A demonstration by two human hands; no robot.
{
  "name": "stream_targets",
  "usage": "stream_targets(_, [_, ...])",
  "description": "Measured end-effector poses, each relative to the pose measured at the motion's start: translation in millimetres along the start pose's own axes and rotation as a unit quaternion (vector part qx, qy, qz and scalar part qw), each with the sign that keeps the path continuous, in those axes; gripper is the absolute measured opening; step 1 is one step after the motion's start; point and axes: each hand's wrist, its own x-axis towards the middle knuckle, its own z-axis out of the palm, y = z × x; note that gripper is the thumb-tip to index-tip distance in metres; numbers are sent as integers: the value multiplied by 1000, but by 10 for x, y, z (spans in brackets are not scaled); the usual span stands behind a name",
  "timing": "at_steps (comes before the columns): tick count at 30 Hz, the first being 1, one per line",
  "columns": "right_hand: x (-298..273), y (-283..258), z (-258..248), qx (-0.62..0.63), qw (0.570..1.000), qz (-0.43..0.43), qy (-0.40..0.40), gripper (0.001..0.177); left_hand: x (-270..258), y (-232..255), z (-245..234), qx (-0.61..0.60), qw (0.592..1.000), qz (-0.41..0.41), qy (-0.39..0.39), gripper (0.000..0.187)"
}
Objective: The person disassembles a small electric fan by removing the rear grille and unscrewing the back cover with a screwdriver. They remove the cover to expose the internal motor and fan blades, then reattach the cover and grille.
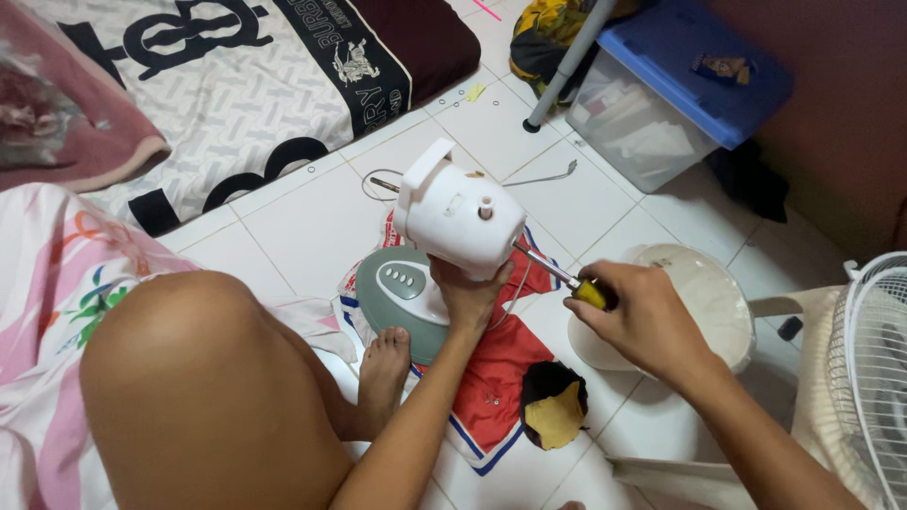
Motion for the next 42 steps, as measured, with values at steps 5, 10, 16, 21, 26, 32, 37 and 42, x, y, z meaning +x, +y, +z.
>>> stream_targets(5, [-55,6,85,-104,993,49,-38,26,-8,16,-47,-40,999,-7,2,123])
stream_targets(10, [153,479,191,330,899,202,-203,31,-2,65,-85,-44,999,-9,-14,116])
stream_targets(16, [242,765,222,626,670,269,-295,36,23,114,-130,-55,998,18,-18,113])
stream_targets(21, [269,595,49,368,880,188,-234,27,21,128,-120,-123,991,-35,-31,113])
stream_targets(26, [122,290,17,88,993,12,-81,27,40,55,-97,-31,998,17,-49,108])
stream_targets(32, [2,172,202,-145,989,-35,-11,24,-18,-27,-59,-31,999,5,-26,121])
stream_targets(37, [284,374,217,341,876,224,-257,31,2,-17,-72,-32,998,3,-49,118])
stream_targets(42, [317,444,233,462,807,215,-298,23,-72,182,-538,14,1000,-12,-22,130])
